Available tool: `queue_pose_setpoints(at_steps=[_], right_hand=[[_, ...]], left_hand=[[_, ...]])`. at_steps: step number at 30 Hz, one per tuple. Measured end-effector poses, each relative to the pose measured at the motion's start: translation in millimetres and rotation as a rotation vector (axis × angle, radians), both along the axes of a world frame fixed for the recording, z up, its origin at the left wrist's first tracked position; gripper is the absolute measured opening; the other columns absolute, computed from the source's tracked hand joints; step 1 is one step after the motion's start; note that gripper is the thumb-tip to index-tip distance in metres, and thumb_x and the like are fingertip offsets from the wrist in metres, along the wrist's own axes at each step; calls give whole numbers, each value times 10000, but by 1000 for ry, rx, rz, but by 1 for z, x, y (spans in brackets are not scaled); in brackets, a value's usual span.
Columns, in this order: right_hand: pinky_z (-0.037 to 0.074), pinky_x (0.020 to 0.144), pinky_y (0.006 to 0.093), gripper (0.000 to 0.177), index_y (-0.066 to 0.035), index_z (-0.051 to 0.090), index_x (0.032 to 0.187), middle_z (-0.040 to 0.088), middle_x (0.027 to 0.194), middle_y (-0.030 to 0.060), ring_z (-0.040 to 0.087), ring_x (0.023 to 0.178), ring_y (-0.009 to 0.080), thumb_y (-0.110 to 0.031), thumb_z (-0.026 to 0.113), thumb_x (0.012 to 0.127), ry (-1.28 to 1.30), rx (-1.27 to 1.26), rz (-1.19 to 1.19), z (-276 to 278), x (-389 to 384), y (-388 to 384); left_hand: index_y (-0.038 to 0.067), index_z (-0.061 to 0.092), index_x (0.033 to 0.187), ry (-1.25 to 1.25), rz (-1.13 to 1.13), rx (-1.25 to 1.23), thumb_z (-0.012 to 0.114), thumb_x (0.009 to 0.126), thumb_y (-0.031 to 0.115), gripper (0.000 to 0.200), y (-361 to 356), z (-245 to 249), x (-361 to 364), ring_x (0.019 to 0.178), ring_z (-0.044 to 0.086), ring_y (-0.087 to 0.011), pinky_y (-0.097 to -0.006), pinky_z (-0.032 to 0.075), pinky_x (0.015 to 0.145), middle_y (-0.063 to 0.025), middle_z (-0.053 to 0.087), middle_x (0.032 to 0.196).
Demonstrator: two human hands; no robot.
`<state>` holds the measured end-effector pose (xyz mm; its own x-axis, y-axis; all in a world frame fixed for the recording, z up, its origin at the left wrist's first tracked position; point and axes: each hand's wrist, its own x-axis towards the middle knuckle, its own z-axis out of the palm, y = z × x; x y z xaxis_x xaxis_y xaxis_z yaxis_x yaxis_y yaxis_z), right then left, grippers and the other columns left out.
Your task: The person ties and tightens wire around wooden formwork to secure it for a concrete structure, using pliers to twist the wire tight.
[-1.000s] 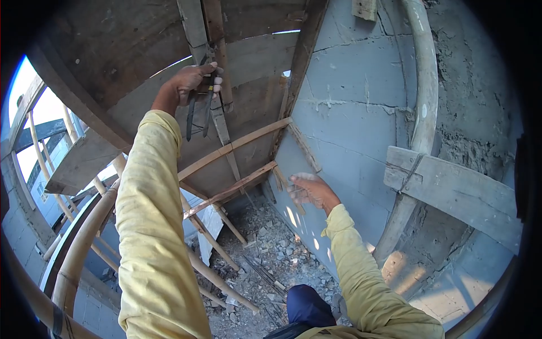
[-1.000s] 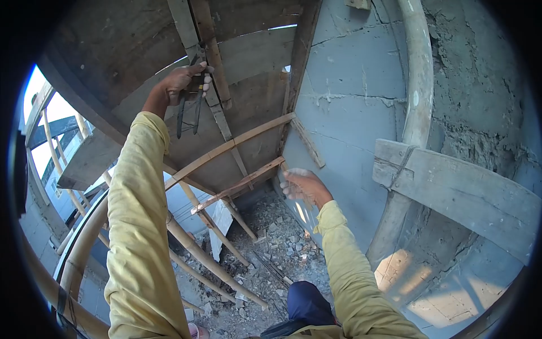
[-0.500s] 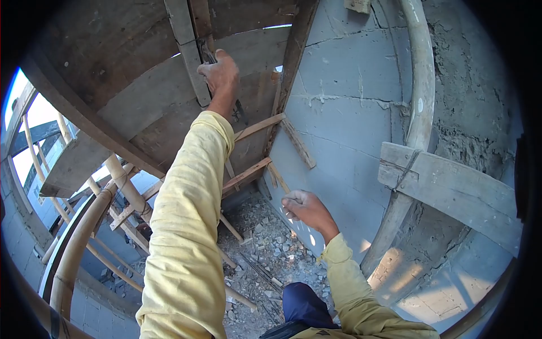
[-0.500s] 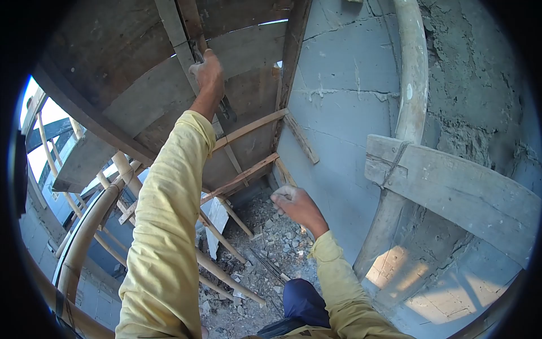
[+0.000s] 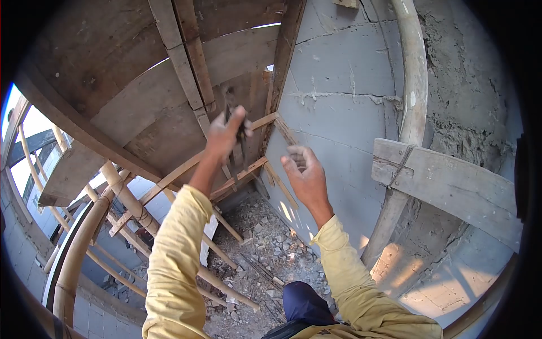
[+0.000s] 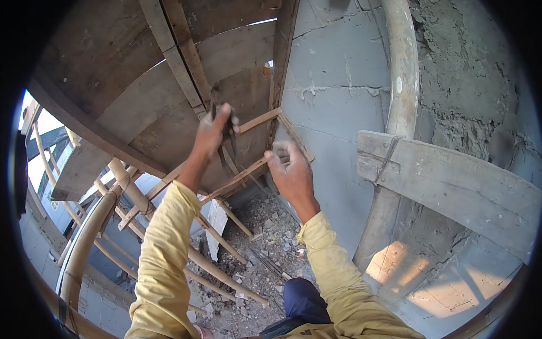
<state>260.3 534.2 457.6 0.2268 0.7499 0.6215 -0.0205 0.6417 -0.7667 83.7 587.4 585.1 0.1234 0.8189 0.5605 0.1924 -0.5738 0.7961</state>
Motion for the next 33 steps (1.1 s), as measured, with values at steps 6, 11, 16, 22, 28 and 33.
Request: queue_pose_setpoints(at_steps=[6, 11, 16, 22, 28, 33], right_hand=[[488, 905, 321, 755, 29, 411, 1379, 589, 1154, 116, 591, 1056, 178, -333, 775, 826, -150, -178, 806, -103, -45, -34], [493, 717, 284, 303, 1, 609, 1058, 653, 864, 28, 603, 749, 110, -188, 732, 856, -129, -589, 1074, -222, -75, -76], [498, 593, 270, 434, 68, 579, 1118, 662, 878, 87, 619, 768, 126, -202, 761, 830, -470, -739, 946, -283, -87, -90], [579, 660, 288, 601, 62, 464, 1300, 636, 1025, 93, 644, 828, 154, -231, 749, 860, -329, -1010, 1058, -296, -103, -111], [541, 590, 260, 448, 24, 521, 1256, 630, 875, 46, 632, 696, 109, -241, 668, 926, -460, -1001, 1156, -279, -101, -118], [419, 535, 236, 376, 13, 593, 1156, 588, 770, 12, 535, 611, 88, -289, 651, 941, -771, -797, 1000, -265, -89, -115]], left_hand=[[0, 625, 1020, -16, 6, -294, 662, 920, 421, 434, -84, -146, -9, 645, 638, -136, -266, 520, 609, -78, 670, 724], [24, 617, 969, -379, 221, -363, 697, 904, 342, 335, -135, -254, -34, 663, 602, -93, -253, 463, 569, -21, 632, 826], [48, 543, 1025, -881, 543, -568, 745, 869, 256, 330, -174, -348, -66, 570, 533, -101, -240, 425, 509, 12, 553, 729], [102, 467, 907, -1102, 636, -401, 724, 863, 174, 271, -200, -386, -112, 470, 398, -69, -239, 312, 408, 34, 486, 682], [123, 434, 875, -1073, 706, -296, 696, 877, 152, 263, -221, -370, -123, 411, 341, -58, -236, 254, 352, 44, 441, 631], [123, 433, 874, -990, 766, -253, 679, 893, 158, 250, -232, -361, -129, 401, 339, -55, -237, 260, 346, 47, 425, 596]])
